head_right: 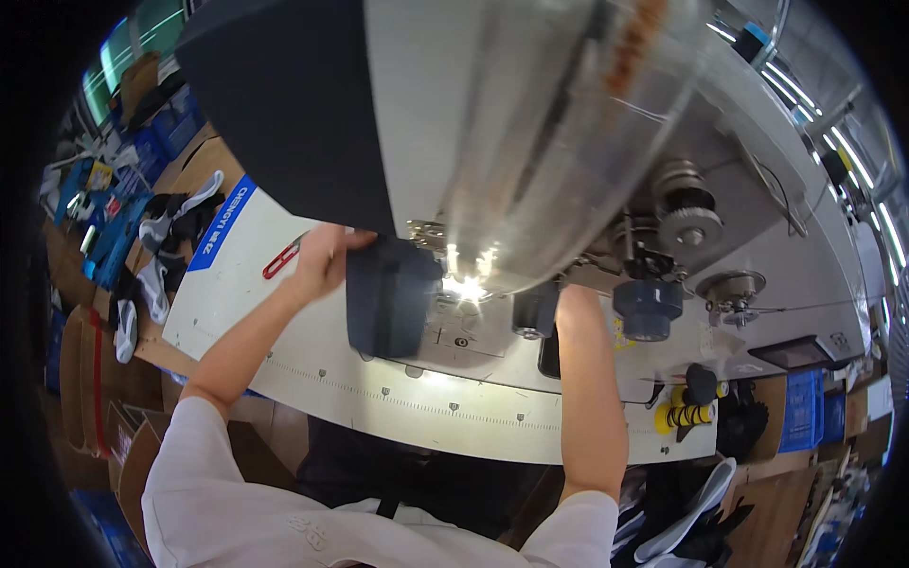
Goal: The person sews shoe upper pieces together using a sewing machine, trims excess thread with thread snips, and places the stitched pieces into a container.
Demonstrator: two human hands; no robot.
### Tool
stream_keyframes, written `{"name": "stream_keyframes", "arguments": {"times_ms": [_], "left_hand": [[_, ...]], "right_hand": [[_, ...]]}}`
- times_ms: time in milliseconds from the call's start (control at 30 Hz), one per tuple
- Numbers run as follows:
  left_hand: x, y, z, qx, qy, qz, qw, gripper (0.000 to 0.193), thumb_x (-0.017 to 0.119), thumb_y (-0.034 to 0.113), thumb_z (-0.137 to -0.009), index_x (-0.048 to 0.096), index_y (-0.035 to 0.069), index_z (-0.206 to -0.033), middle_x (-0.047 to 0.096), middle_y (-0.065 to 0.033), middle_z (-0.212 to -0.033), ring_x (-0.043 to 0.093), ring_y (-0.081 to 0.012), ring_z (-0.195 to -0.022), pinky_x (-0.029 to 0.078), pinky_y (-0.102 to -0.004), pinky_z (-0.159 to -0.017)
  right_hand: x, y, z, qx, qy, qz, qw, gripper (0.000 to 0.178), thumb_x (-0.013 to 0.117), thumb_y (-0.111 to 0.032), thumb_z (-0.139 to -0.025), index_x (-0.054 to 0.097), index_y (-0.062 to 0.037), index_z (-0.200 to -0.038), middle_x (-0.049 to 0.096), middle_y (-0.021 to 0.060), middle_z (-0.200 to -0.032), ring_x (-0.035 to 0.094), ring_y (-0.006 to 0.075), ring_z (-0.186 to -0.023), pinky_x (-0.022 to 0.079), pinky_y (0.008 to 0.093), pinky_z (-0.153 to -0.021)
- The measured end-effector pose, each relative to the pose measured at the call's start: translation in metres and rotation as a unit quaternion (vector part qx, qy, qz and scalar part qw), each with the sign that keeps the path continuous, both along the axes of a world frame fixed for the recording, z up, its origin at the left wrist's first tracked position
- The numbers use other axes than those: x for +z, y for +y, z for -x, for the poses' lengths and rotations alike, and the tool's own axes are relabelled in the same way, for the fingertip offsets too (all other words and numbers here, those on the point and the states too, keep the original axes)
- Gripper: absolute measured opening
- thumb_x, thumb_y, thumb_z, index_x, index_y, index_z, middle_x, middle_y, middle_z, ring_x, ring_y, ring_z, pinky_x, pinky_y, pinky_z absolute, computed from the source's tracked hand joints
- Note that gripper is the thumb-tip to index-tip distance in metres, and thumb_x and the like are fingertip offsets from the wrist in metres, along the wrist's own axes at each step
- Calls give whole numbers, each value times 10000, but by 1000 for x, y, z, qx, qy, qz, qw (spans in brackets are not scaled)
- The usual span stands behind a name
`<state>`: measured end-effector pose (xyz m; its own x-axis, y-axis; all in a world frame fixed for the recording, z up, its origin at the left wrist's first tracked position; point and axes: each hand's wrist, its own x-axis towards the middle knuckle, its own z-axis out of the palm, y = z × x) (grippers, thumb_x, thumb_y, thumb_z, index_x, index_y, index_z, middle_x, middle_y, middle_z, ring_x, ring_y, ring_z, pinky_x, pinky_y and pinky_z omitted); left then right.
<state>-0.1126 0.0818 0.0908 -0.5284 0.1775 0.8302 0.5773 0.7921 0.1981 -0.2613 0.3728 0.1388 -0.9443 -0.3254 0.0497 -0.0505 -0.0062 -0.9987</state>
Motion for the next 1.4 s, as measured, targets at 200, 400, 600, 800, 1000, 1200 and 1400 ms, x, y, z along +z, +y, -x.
{"name": "stream_keyframes", "arguments": {"times_ms": [200,400,600,800,1000,1200,1400], "left_hand": [[-4,30,-13,89,-51,134,986,417,677,47,-769,589,106,-1173,627,-97,-1203,568,-277,-1175,380,-444,-1003],[21,50,8,-72,51,89,992,385,663,98,-778,647,152,-1159,590,-73,-1178,586,-252,-1077,437,-370,-921],[54,55,-21,-24,114,199,973,232,597,114,-804,668,23,-1005,683,-107,-1073,677,-275,-1006,581,-362,-865],[70,74,-42,26,-17,223,974,250,617,113,-747,673,44,-980,664,-66,-1054,649,-247,-1041,535,-399,-976],[50,42,-7,-184,-78,96,975,493,756,163,-694,670,148,-1179,614,-47,-1234,593,-254,-1104,499,-374,-935],[29,44,9,-191,-17,63,980,426,768,161,-687,714,132,-1109,668,-34,-1176,598,-223,-1110,463,-300,-922],[38,37,3,-221,-59,-64,971,191,729,77,-731,704,73,-920,711,-105,-1045,694,-262,-1008,547,-316,-846]], "right_hand": [[13,13,-70,58,-52,-109,991,138,637,-49,-761,569,57,-704,640,135,-737,594,176,-654,438,320,-540],[-3,7,-72,-68,259,-232,935,189,636,-53,-797,494,67,-758,504,157,-678,473,213,-606,400,362,-590],[5,14,-125,-39,146,-39,988,81,518,67,-916,539,29,-984,522,4,-713,409,22,-568,313,221,-487],[-5,-5,-138,-18,174,-4,985,154,665,-57,-891,624,8,-1025,557,-23,-700,454,25,-605,374,213,-537],[2,0,-118,-20,186,-68,980,215,745,-116,-835,649,22,-968,609,62,-666,521,114,-578,431,267,-573],[5,5,-83,-51,240,-257,935,211,711,-176,-850,661,2,-952,667,66,-818,603,140,-725,478,281,-695],[-20,19,-58,28,117,-28,992,164,667,-175,-916,668,-25,-983,659,23,-909,587,98,-826,471,258,-755]]}}
